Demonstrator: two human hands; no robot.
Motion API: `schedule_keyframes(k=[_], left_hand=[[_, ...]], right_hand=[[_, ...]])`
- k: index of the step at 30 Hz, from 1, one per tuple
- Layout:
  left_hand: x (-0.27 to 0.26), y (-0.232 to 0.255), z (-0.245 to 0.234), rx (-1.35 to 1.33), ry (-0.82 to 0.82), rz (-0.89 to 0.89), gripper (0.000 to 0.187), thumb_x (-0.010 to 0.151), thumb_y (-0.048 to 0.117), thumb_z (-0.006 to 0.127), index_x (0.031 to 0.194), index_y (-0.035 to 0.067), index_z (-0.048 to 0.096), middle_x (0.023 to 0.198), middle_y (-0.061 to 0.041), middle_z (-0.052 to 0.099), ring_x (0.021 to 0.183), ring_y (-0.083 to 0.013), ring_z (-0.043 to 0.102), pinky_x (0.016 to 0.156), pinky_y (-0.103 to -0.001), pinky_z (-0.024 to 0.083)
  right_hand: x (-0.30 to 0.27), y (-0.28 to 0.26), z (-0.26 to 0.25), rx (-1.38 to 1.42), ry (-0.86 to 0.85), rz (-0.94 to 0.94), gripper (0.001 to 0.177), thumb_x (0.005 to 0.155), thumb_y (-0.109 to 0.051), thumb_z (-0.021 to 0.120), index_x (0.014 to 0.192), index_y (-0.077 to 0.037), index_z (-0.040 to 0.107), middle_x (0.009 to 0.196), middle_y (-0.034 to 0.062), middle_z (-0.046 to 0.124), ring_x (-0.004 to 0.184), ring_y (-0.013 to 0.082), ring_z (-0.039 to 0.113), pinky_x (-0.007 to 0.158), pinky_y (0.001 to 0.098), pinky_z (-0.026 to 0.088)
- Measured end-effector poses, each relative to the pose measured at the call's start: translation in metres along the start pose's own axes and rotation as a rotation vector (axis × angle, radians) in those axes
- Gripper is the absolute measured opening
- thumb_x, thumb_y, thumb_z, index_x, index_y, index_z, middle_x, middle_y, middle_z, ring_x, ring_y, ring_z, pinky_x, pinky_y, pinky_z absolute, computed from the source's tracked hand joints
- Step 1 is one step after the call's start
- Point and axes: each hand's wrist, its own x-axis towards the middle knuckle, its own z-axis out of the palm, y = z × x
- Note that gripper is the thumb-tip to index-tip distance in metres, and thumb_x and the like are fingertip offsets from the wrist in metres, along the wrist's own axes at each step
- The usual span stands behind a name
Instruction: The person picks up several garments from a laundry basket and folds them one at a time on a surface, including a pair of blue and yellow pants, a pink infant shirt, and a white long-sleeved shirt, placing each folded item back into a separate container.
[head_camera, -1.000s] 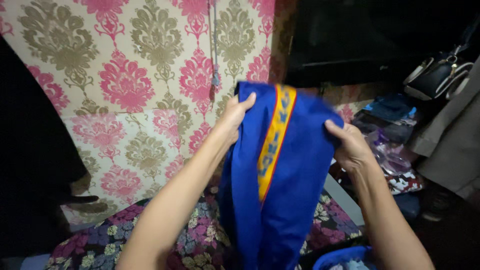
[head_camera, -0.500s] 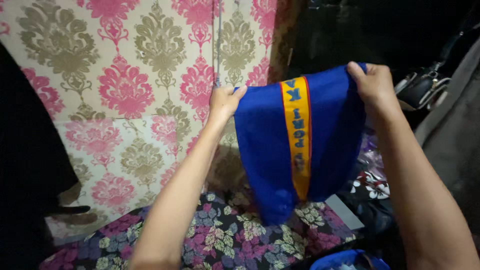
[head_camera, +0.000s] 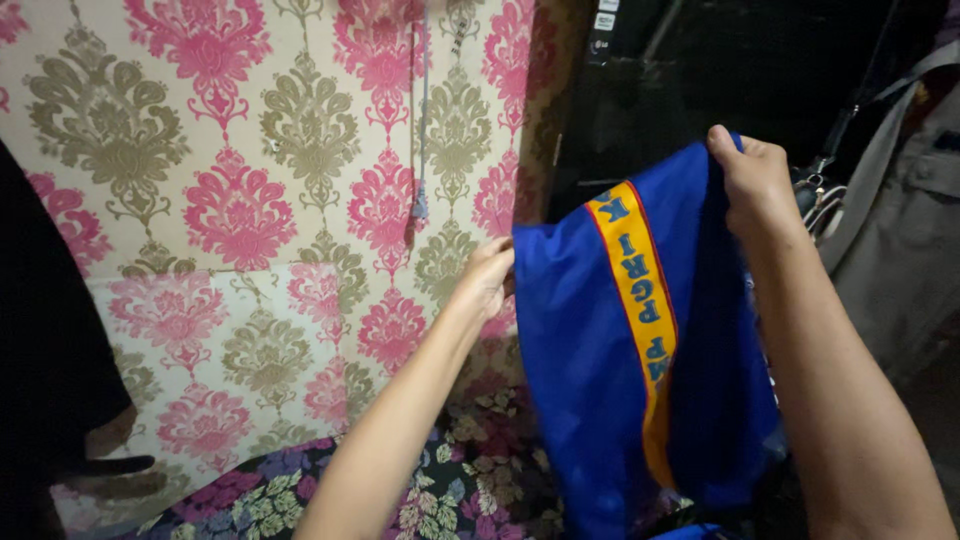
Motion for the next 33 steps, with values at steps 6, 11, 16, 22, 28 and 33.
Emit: schedule_keyframes(k=[6, 11, 16, 22, 28, 33], left_hand=[[-0.005, 0.026, 0.016, 0.113, 0.081, 0.046, 0.025, 0.088, 0.001, 0.066, 0.112, 0.003, 0.073, 0.088, -0.009, 0.075, 0.071, -0.0188, 0.069, 0.061, -0.033, 0.056], [-0.001, 0.034, 0.023, 0.234, -0.031, 0.234, 0.035, 0.080, -0.007, 0.069, 0.112, 0.005, 0.071, 0.096, -0.004, 0.076, 0.076, -0.0104, 0.073, 0.067, -0.026, 0.061], [-0.003, 0.054, 0.035, 0.783, 0.148, 0.430, 0.016, 0.084, 0.001, 0.065, 0.094, 0.005, 0.077, 0.071, -0.001, 0.072, 0.059, -0.0089, 0.062, 0.053, -0.026, 0.049], [-0.017, 0.081, 0.044, 0.895, 0.183, 0.710, 0.008, 0.088, 0.009, 0.071, 0.091, 0.004, 0.076, 0.069, -0.003, 0.072, 0.064, -0.0084, 0.064, 0.059, -0.025, 0.051], [0.003, 0.089, 0.042, 0.709, 0.345, 0.914, 0.016, 0.088, 0.009, 0.062, 0.098, 0.004, 0.074, 0.083, -0.006, 0.077, 0.075, -0.0080, 0.073, 0.061, -0.024, 0.055], [0.022, 0.085, 0.030, 0.773, 0.390, 0.715, 0.016, 0.093, 0.013, 0.062, 0.101, 0.003, 0.072, 0.074, -0.013, 0.075, 0.067, -0.0158, 0.070, 0.060, -0.029, 0.051]], right_hand=[[-0.013, -0.028, 0.005, -0.016, 0.078, 0.074, 0.026, 0.107, -0.026, 0.065, 0.092, -0.006, 0.068, 0.083, 0.0036, 0.072, 0.067, 0.0142, 0.066, 0.065, 0.0313, 0.057], [-0.016, -0.034, 0.003, 0.024, 0.052, 0.064, 0.025, 0.108, -0.026, 0.064, 0.094, -0.006, 0.068, 0.082, 0.0040, 0.071, 0.066, 0.0145, 0.066, 0.065, 0.0320, 0.057], [-0.024, -0.041, -0.005, 0.013, 0.073, 0.040, 0.025, 0.111, -0.026, 0.064, 0.095, -0.006, 0.068, 0.081, 0.0031, 0.069, 0.065, 0.0136, 0.064, 0.065, 0.0308, 0.055], [-0.028, -0.050, -0.017, -0.008, 0.111, 0.062, 0.025, 0.109, -0.027, 0.062, 0.096, -0.007, 0.068, 0.080, 0.0019, 0.070, 0.063, 0.0132, 0.064, 0.063, 0.0301, 0.054], [-0.024, -0.038, -0.028, -0.112, 0.196, 0.102, 0.028, 0.111, -0.034, 0.060, 0.100, -0.010, 0.071, 0.081, 0.0009, 0.069, 0.062, 0.0136, 0.058, 0.058, 0.0330, 0.047], [-0.031, -0.036, -0.024, 0.149, 0.126, 0.186, 0.025, 0.107, -0.031, 0.059, 0.099, -0.010, 0.070, 0.083, 0.0019, 0.073, 0.067, 0.0152, 0.068, 0.065, 0.0351, 0.058]])
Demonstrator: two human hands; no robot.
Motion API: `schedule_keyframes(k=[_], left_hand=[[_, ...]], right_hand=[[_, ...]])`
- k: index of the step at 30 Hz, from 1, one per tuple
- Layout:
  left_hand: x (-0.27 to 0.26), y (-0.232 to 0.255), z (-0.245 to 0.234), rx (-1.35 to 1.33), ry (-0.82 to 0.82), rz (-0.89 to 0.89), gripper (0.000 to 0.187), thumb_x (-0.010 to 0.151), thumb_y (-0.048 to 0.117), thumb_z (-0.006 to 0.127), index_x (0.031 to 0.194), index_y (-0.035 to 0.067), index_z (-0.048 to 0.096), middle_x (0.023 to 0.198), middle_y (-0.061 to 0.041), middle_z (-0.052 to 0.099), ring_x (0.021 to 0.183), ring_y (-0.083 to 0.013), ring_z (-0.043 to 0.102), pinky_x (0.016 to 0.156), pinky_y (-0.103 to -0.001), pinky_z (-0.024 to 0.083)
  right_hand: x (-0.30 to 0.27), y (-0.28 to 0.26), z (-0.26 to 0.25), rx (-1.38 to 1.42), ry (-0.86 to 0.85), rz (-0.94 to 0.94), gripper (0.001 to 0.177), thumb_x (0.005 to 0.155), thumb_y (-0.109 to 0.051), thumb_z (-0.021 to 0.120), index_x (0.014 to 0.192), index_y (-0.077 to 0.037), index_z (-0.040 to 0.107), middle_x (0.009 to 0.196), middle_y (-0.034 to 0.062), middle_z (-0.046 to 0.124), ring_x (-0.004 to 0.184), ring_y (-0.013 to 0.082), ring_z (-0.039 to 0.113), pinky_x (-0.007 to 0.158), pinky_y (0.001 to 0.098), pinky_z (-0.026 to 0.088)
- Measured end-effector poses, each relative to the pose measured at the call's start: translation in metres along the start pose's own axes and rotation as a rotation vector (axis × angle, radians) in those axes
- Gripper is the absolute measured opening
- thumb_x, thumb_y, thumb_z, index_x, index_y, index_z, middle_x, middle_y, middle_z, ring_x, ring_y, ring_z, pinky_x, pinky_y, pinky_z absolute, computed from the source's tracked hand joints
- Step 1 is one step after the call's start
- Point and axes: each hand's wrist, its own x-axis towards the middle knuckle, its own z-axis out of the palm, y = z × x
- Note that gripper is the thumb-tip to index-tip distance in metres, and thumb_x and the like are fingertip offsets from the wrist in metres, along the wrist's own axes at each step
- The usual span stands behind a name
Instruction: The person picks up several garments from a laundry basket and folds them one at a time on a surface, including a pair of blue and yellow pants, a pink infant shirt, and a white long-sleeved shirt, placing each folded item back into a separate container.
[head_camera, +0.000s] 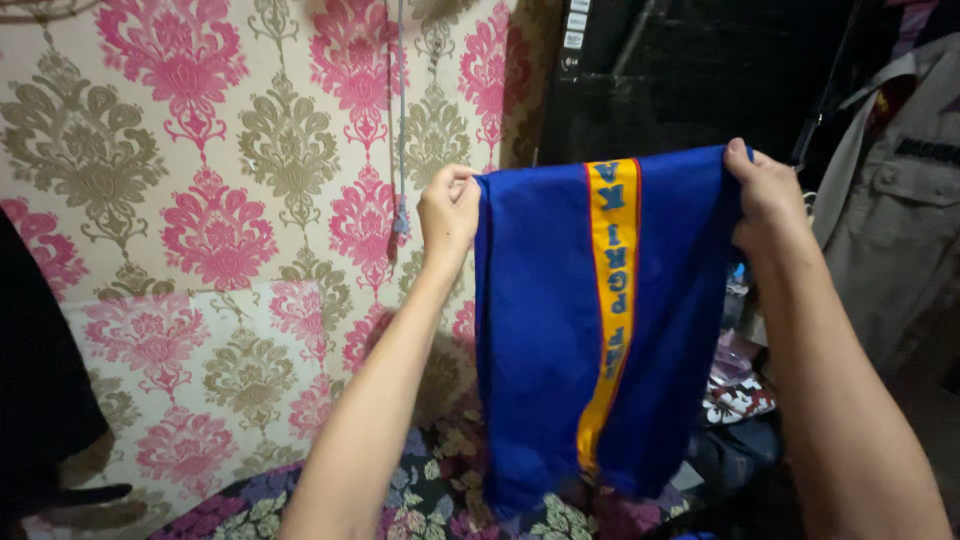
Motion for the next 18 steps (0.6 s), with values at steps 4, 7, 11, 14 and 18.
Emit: schedule_keyframes(k=[4, 7, 11, 14, 18], left_hand=[[-0.002, -0.035, 0.014, 0.307, -0.130, 0.298, 0.029, 0.085, 0.006, 0.060, 0.106, 0.008, 0.080, 0.084, -0.018, 0.075, 0.076, -0.0169, 0.076, 0.072, -0.032, 0.055], [-0.002, -0.048, -0.001, 0.145, -0.294, -0.382, 0.027, 0.094, 0.017, 0.054, 0.103, 0.002, 0.075, 0.076, -0.015, 0.073, 0.063, -0.0236, 0.071, 0.061, -0.040, 0.059], [-0.010, -0.058, 0.009, -0.348, -0.151, -0.274, 0.032, 0.098, 0.024, 0.056, 0.113, 0.000, 0.071, 0.093, -0.013, 0.076, 0.079, -0.0194, 0.072, 0.068, -0.035, 0.060], [-0.047, -0.058, 0.020, -0.725, -0.142, -0.834, 0.063, 0.108, 0.049, 0.052, 0.134, -0.009, 0.055, 0.119, -0.026, 0.069, 0.095, -0.0283, 0.070, 0.075, -0.042, 0.061], [-0.037, -0.026, 0.013, -0.883, -0.191, -0.622, 0.080, 0.091, 0.034, 0.062, 0.156, 0.006, 0.026, 0.155, -0.024, 0.037, 0.137, -0.0330, 0.052, 0.101, -0.043, 0.054]], right_hand=[[0.003, 0.011, 0.007, -0.063, -0.035, 0.005, 0.026, 0.108, -0.033, 0.060, 0.100, -0.010, 0.070, 0.083, 0.0015, 0.072, 0.067, 0.0148, 0.066, 0.065, 0.0331, 0.056], [0.010, 0.015, 0.008, -0.183, -0.057, -0.093, 0.024, 0.109, -0.029, 0.067, 0.101, -0.007, 0.070, 0.086, 0.0024, 0.071, 0.067, 0.0145, 0.062, 0.065, 0.0321, 0.053], [0.007, 0.016, 0.008, -0.071, -0.069, -0.062, 0.023, 0.106, -0.030, 0.066, 0.098, -0.009, 0.071, 0.086, 0.0009, 0.072, 0.069, 0.0121, 0.066, 0.065, 0.0295, 0.055], [0.001, 0.026, 0.014, -0.167, -0.099, -0.056, 0.022, 0.107, -0.027, 0.068, 0.101, -0.006, 0.072, 0.087, 0.0013, 0.073, 0.071, 0.0123, 0.065, 0.067, 0.0300, 0.054], [-0.016, 0.014, 0.018, -0.082, -0.046, 0.161, 0.018, 0.097, -0.020, 0.067, 0.108, -0.007, 0.072, 0.093, 0.0040, 0.075, 0.077, 0.0169, 0.070, 0.072, 0.0358, 0.060]])
